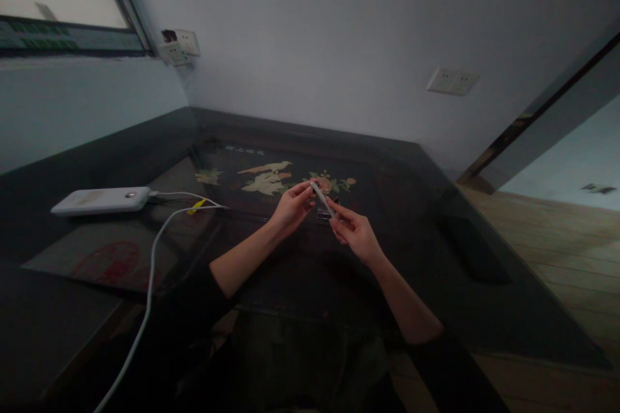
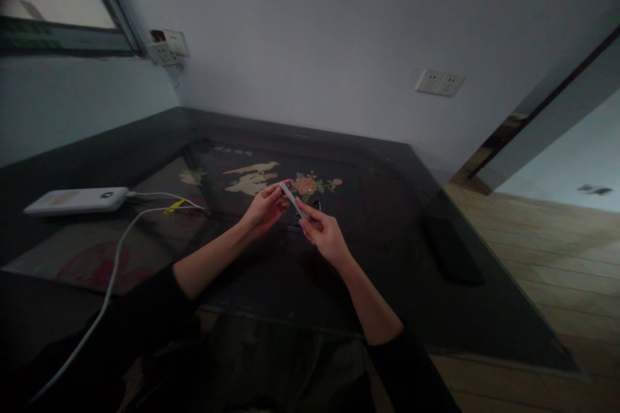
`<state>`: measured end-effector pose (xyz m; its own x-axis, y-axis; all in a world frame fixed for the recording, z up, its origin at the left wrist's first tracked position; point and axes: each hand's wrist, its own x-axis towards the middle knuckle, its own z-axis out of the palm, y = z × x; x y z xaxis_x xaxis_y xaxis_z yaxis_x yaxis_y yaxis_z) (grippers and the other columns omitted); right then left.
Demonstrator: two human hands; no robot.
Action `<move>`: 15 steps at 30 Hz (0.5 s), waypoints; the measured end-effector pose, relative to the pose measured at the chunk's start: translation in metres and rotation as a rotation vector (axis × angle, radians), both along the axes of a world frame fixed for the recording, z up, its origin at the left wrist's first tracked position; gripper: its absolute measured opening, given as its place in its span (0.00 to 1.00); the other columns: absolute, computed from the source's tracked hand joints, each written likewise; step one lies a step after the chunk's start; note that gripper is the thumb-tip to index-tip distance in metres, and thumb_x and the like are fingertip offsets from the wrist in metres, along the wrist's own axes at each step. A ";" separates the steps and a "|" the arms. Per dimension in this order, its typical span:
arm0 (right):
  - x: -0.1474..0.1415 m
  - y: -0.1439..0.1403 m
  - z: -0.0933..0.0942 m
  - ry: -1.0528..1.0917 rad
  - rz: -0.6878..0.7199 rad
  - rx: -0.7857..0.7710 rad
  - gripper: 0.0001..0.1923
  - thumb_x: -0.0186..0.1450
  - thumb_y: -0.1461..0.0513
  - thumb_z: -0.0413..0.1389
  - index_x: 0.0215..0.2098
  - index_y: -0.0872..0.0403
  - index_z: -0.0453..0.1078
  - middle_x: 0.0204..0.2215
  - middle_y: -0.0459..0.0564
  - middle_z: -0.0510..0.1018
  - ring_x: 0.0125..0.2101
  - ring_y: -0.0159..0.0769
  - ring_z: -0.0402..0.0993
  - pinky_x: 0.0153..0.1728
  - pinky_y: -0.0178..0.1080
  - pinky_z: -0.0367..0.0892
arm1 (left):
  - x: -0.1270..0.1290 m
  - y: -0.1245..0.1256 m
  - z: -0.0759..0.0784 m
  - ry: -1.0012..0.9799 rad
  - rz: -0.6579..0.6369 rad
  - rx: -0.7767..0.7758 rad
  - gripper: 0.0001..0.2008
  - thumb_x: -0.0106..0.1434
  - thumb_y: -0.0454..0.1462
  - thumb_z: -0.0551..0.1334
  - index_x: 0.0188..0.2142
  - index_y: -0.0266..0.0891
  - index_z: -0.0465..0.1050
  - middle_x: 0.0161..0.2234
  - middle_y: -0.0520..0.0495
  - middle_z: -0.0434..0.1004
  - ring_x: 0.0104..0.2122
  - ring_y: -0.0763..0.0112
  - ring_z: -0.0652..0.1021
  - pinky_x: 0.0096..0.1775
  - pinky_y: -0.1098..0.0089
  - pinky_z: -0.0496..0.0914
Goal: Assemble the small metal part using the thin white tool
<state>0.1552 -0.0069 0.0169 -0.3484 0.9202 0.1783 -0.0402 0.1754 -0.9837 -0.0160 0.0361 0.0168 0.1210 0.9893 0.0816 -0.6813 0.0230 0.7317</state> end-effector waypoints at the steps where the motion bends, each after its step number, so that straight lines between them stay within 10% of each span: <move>1: 0.000 0.000 0.000 0.011 0.011 -0.008 0.28 0.61 0.57 0.58 0.59 0.50 0.66 0.23 0.40 0.60 0.18 0.23 0.53 0.16 0.30 0.50 | 0.000 0.000 0.000 0.000 0.007 0.001 0.15 0.48 0.35 0.72 0.37 0.36 0.78 0.37 0.46 0.79 0.30 0.79 0.75 0.30 0.78 0.65; 15: 0.004 0.006 0.000 -0.136 -0.162 0.086 0.28 0.62 0.58 0.55 0.60 0.56 0.65 0.22 0.41 0.61 0.19 0.25 0.54 0.18 0.31 0.52 | 0.001 0.002 -0.003 0.003 -0.011 -0.032 0.15 0.47 0.34 0.72 0.37 0.37 0.79 0.32 0.48 0.79 0.28 0.80 0.74 0.29 0.78 0.67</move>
<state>0.1589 -0.0010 0.0164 -0.2232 0.9497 0.2197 0.1278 0.2519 -0.9593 -0.0152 0.0376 0.0137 0.1324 0.9899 0.0498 -0.6788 0.0540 0.7323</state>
